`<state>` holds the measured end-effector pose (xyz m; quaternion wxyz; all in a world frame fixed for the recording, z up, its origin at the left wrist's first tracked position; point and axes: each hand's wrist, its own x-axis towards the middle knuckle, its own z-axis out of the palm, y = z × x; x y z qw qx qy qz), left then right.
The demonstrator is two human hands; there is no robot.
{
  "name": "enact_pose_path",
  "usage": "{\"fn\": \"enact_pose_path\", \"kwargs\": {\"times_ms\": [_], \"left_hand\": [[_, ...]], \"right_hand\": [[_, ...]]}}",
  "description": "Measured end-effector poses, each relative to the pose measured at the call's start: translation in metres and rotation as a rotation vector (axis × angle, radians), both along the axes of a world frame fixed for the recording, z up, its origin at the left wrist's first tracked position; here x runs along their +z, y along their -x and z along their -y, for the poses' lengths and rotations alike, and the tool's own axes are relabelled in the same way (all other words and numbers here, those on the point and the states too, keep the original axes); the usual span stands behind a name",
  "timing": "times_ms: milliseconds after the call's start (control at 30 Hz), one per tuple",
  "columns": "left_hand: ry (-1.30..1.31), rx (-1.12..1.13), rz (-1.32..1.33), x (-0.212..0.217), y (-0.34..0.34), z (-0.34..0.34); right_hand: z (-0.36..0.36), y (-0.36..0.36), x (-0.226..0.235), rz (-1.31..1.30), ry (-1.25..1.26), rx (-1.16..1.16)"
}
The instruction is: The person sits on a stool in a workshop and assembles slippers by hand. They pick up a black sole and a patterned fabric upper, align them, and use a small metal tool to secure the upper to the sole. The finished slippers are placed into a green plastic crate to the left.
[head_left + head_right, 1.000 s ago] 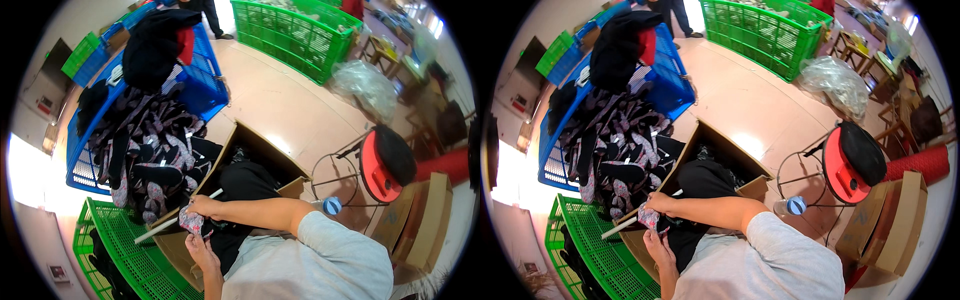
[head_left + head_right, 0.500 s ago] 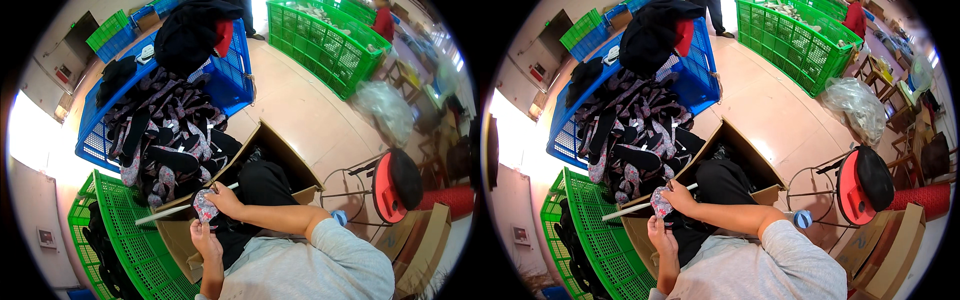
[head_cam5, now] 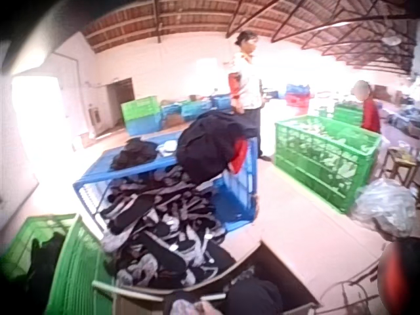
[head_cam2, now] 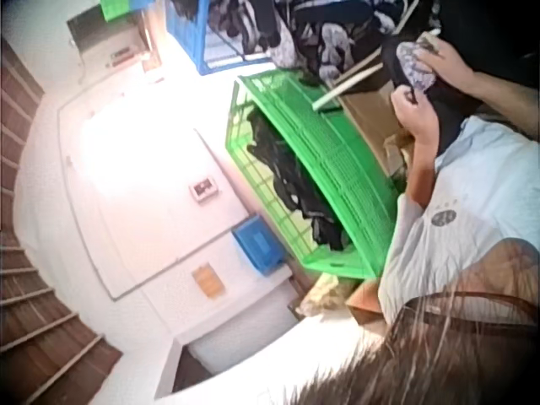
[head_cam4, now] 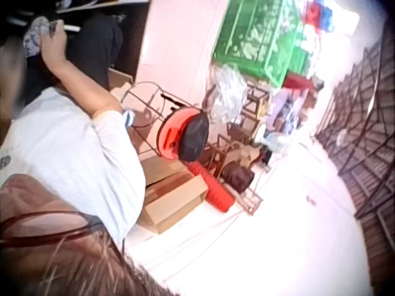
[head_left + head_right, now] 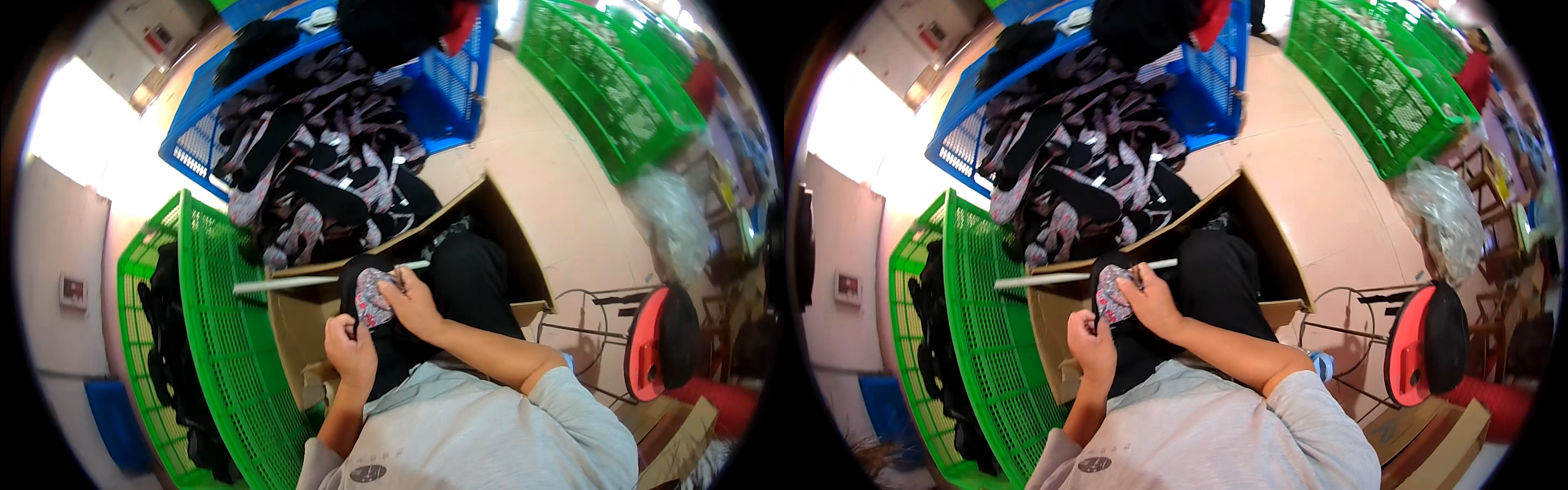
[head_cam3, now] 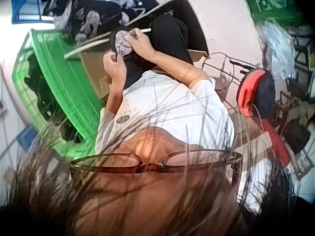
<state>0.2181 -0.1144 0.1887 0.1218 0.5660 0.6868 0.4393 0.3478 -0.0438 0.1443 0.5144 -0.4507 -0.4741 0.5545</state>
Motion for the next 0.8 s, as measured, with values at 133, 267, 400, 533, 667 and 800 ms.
{"fn": "enact_pose_path", "kwargs": {"times_ms": [133,267,400,533,667,800], "left_hand": [[-0.085,-0.043,-0.178,0.006,0.006,-0.004],[-0.17,-0.026,-0.344,0.01,0.021,-0.013],[-0.13,-0.086,-0.312,0.023,0.025,-0.024],[-0.012,-0.226,-0.126,0.035,0.022,-0.02],[0.093,-0.318,-0.28,0.049,0.012,-0.015],[0.091,-0.267,-0.375,0.042,0.005,-0.017]], "right_hand": [[0.009,-0.014,0.021,-0.029,0.084,0.132],[0.007,-0.028,0.036,-0.022,0.201,0.356],[0.003,-0.034,0.04,-0.175,0.356,0.485],[0.0,-0.035,0.052,-0.16,0.424,0.53],[-0.001,-0.028,0.041,-0.105,0.337,0.527],[-0.006,-0.033,0.049,-0.024,0.37,0.54]]}}
